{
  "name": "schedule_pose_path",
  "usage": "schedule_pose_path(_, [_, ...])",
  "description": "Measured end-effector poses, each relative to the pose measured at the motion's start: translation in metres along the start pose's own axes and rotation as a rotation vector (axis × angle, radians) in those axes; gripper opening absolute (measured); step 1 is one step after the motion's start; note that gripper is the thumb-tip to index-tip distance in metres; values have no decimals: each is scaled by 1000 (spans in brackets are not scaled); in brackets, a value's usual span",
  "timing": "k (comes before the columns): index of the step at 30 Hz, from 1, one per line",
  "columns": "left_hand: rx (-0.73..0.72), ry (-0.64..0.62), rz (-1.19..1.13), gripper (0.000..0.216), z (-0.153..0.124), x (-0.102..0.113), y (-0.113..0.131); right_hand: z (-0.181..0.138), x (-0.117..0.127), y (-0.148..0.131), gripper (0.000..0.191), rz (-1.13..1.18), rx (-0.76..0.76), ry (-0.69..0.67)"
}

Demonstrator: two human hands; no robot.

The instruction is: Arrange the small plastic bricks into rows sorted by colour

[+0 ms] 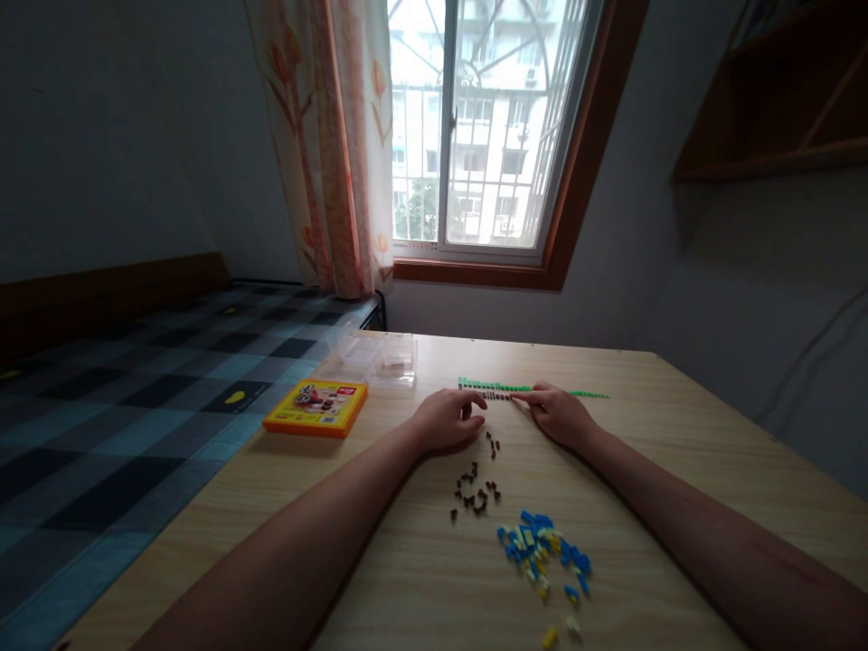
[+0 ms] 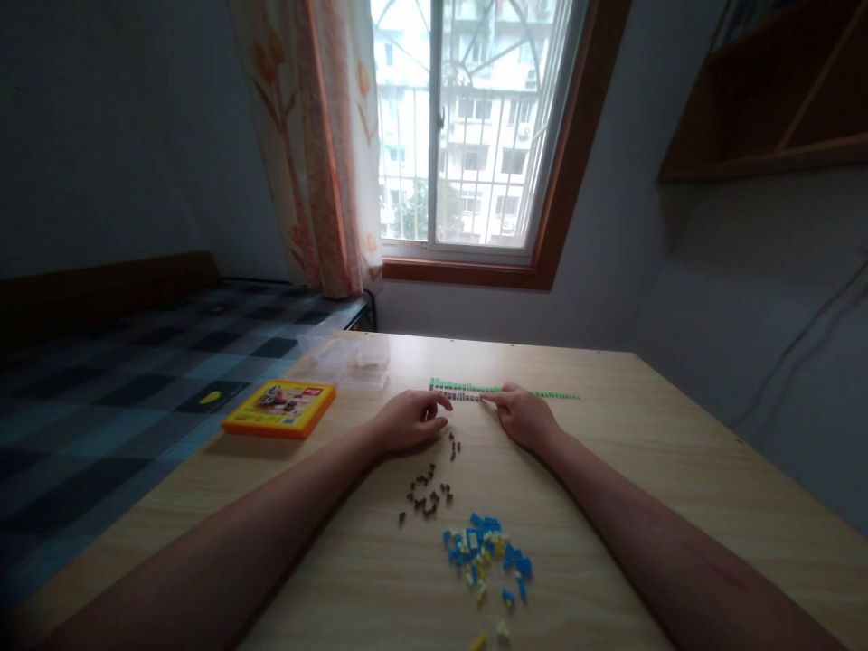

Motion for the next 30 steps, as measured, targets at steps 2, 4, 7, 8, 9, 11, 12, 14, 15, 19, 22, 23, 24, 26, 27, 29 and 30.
schedule_pose_path(2, [4,-2,-1,27,0,0,0,0,0,0,40,0,2,0])
schedule_pose_path(4, [3,-4,-1,27,0,1,1,0,0,0,41,1,8,-1])
schedule_pose_path(7, [3,-5,-1,27,0,1,1,0,1,-1,41,16,13,4])
schedule_pose_path(8, [4,-5,-1,27,0,1,1,0,1,-1,41,24,14,8])
schedule_pose_path(9, [5,-6,-1,27,0,1,1,1,1,0,40,33,16,13])
schedule_pose_path(11, [3,-7,0,27,0,2,1,1,1,1,40,52,21,24])
schedule_pose_path(12, [1,-7,0,27,0,2,1,0,0,1,40,65,25,32])
schedule_pose_path(14, [0,-5,2,27,0,2,1,-1,0,0,40,103,43,62])
schedule_pose_path(15, [1,-3,3,27,0,2,1,-2,1,-1,39,131,58,83])
schedule_pose_path(19, [-4,2,5,27,0,1,0,-10,7,-16,36,286,171,157])
schedule_pose_path(22, [-11,4,9,27,-1,1,-1,-18,12,-34,28,409,325,93])
schedule_pose_path(23, [-10,3,10,27,-1,1,-1,-21,13,-40,25,438,367,65])
schedule_pose_path(24, [-7,1,9,27,-1,1,-1,-23,14,-45,22,457,400,43])
schedule_pose_path(26, [-3,2,7,27,-1,0,-1,-26,15,-51,20,477,449,12])
schedule_pose_path(27, [-1,4,4,27,-1,0,-1,-27,15,-53,19,480,464,1])
schedule_pose_path(29, [6,6,-2,27,-1,1,0,-28,16,-55,19,482,474,-17])
schedule_pose_path(30, [10,4,-4,27,-1,1,0,-28,16,-55,18,481,472,-25])
Point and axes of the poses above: each hand's wrist, its own z-axis towards the middle knuckle, its own x-axis out of the back of the hand, y = z × x, the point moved 1 cm from there along z, towards the middle knuckle, and after that the axes turned 3 degrees about x, right-handed, at the moved point
